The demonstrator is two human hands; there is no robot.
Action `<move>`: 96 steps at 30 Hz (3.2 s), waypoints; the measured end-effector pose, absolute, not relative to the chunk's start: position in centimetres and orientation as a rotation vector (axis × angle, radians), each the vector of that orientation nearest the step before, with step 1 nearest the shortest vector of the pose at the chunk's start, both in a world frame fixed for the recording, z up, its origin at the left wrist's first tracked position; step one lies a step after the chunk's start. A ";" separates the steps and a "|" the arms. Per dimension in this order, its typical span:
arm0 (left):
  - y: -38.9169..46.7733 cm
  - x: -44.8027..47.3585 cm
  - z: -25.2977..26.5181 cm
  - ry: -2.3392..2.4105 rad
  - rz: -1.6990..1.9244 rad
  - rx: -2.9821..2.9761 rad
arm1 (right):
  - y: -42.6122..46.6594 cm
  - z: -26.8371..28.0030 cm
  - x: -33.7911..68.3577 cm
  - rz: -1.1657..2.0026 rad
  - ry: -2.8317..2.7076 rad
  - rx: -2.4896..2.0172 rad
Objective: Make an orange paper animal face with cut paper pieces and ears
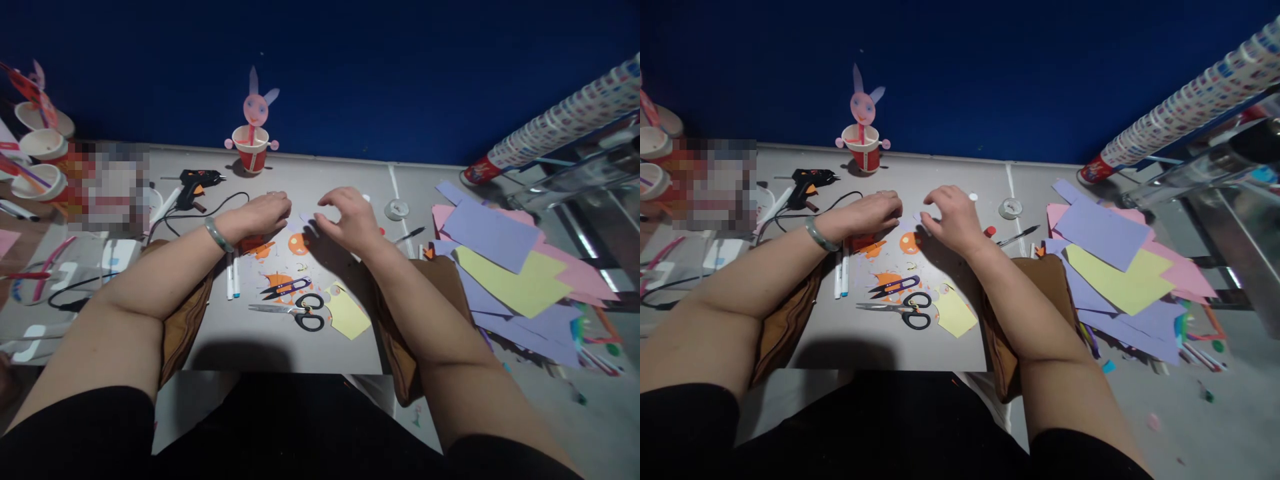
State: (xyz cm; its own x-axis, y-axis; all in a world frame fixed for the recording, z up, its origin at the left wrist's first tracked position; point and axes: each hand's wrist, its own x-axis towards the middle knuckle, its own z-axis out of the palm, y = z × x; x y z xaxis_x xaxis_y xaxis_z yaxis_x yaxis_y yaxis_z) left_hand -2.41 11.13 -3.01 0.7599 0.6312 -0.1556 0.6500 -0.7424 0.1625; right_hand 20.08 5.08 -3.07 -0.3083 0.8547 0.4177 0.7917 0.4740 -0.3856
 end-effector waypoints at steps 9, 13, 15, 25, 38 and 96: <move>11.0 -2.1 -2.9 1.048 -0.168 2.768 | 5.0 -4.5 18.5 0.458 -2.235 -1.478; 11.1 -2.3 -3.1 1.118 -0.090 2.743 | 5.0 -4.7 18.3 0.494 -2.236 -1.508; 11.2 -2.4 -3.2 1.124 -0.066 2.734 | 5.1 -4.7 18.3 0.494 -2.235 -1.510; 11.2 -2.1 -3.4 1.089 -0.089 2.729 | 5.2 -4.8 18.3 0.472 -2.234 -1.476; 10.5 -2.0 -2.3 1.025 -0.026 2.706 | 5.4 -5.3 17.7 0.648 -2.091 -1.545; 8.6 -0.4 -3.4 1.073 0.084 2.194 | 5.3 -3.2 18.7 1.640 -1.145 -1.214</move>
State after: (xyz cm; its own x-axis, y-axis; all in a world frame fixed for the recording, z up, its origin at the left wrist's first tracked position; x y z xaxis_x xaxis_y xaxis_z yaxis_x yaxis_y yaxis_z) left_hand -0.42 8.57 -3.40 0.6576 0.7181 -0.2279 0.6740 -0.4256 0.6037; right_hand 18.70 5.27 -3.15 -0.2389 0.9342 -0.2650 -0.0736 -0.2895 -0.9543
